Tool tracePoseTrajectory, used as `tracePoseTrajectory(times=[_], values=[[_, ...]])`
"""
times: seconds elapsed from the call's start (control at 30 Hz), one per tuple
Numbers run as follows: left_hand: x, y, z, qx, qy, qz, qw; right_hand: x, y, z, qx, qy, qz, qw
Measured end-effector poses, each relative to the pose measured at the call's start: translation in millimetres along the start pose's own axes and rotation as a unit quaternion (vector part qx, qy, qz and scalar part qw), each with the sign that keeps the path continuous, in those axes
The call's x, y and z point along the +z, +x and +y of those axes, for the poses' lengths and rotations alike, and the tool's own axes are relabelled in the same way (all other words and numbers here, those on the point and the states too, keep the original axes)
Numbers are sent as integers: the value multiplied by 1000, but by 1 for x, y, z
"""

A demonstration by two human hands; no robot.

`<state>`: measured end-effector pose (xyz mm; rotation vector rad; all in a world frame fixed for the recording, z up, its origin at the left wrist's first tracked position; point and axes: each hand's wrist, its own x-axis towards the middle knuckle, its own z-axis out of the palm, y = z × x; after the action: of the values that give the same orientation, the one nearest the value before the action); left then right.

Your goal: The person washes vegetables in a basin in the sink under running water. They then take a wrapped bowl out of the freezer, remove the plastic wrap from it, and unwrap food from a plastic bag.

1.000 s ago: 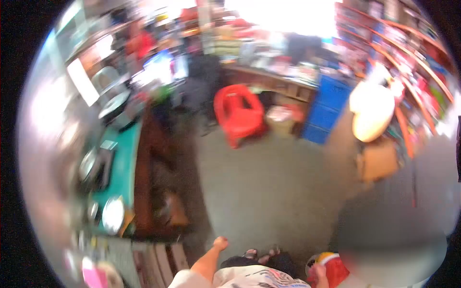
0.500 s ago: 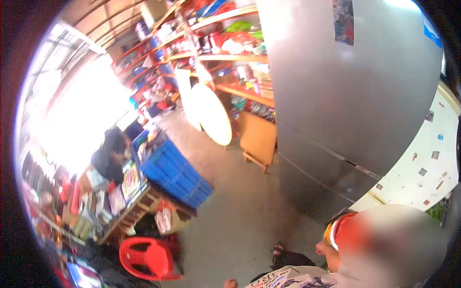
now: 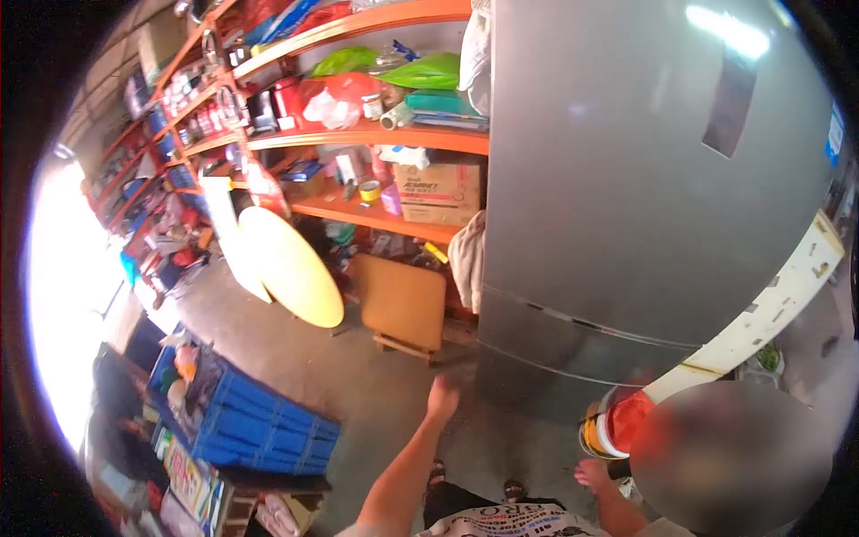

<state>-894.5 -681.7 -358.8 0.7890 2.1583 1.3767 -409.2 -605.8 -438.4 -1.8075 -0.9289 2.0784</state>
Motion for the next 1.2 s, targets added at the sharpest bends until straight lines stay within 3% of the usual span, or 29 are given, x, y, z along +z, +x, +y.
tracePoseTrajectory(times=[0.03,0.07,0.13,0.2,0.23,0.27,0.33,0.4,0.43,0.5,0.57,0.63,0.7,0.73,0.8,0.87,1.07,1.13,1.2], values=[[-3,31,53,75,-72,-18,994,-10,-6,23,33,-13,62,997],[14,75,45,122,-39,-46,991,-20,-12,46,67,-22,124,990],[7,107,124,154,-31,-45,986,-97,22,147,80,67,28,994],[38,150,122,211,-98,-83,969,-46,-46,129,108,97,125,982],[38,152,135,195,-101,-153,964,-27,-68,128,139,120,206,961],[38,148,139,193,-105,-169,961,-12,-83,125,144,130,217,957],[35,138,142,210,-30,-78,974,12,-108,130,48,195,108,974],[28,135,124,213,-45,-80,973,35,-101,129,43,177,115,977],[30,137,99,202,-148,-138,958,46,-99,129,38,148,112,982],[-26,103,104,129,-84,-264,952,71,-100,111,25,99,108,989],[-52,75,75,43,-180,-484,855,107,-111,73,16,49,104,993],[-70,27,72,-79,-218,-623,747,129,-121,49,-1,133,76,988],[-58,-11,70,-205,-152,-729,636,132,-130,41,-18,207,47,977],[-43,-21,69,-209,-145,-735,629,128,-135,42,-28,234,39,971],[-4,-34,56,-168,-93,-705,683,110,-153,53,-45,276,49,959],[39,-21,50,-122,-180,-641,736,81,-180,73,-68,309,79,945],[130,56,166,-101,-294,-450,837,-38,-248,140,-161,383,189,890],[164,78,188,-74,-352,-394,846,-73,-251,161,-195,409,225,863],[183,94,214,-145,-474,-362,789,-100,-242,165,-230,459,276,813]])
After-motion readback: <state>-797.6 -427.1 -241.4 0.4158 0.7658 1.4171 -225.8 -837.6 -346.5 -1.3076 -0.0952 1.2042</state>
